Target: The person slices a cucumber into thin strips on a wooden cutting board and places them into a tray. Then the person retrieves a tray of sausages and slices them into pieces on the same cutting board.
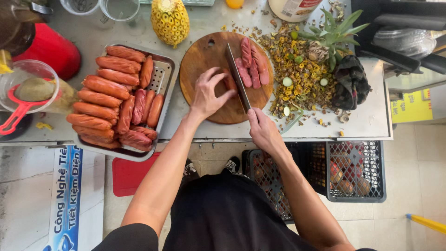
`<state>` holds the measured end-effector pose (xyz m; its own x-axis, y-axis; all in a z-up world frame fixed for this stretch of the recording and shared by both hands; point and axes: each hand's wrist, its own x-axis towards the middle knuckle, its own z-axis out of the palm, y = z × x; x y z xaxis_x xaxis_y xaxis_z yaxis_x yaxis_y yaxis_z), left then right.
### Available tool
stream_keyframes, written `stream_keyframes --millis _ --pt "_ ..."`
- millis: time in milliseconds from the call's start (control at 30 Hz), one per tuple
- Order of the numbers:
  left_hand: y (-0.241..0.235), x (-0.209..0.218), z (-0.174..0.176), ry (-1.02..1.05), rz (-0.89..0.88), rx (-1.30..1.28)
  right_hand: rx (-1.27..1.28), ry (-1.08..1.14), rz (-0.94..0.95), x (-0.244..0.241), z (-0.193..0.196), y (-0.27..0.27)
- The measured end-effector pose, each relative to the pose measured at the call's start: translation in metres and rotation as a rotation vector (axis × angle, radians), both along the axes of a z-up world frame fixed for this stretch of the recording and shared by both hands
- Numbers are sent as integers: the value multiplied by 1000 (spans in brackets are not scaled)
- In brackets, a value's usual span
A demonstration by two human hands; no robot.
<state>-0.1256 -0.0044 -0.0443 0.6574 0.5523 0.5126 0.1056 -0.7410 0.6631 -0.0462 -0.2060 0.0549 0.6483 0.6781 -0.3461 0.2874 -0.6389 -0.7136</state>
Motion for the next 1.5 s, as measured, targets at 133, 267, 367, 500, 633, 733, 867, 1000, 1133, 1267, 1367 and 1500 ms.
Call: stream_keyframes --millis 133,267,367,500,633,733,867,1000,1133,1267,1367,1500 --pt "3 -1 -6 9 -17 -97 65 -129 68 0 -10 1" --pt "5 -5 3 -10 -26 -107 51 -171 59 -3 -4 4" --pt "5 -6 10 -11 -35 -144 53 -169 61 -9 6 5" --pt "6 -8 9 0 -45 -160 66 -196 83 -13 14 9" --pt "9 -9 7 13 -73 -163 28 -192 83 -13 18 11" --pt "9 -7 6 24 -62 -165 22 -198 94 -13 18 12" --pt "8 -5 4 23 -61 -159 26 -219 127 -13 16 11" --pt "9 -6 6 35 -60 -155 34 -237 126 -11 13 11" --pt "9 -7 6 22 -69 -133 20 -238 150 -10 14 11" --pt "8 -7 7 6 -71 -120 -9 -198 159 -19 30 -6" --pt "9 -5 7 19 -77 -116 -232 4 54 -29 44 -21" --pt "10 -4 8 27 -86 -95 -105 -110 124 -28 45 -18"
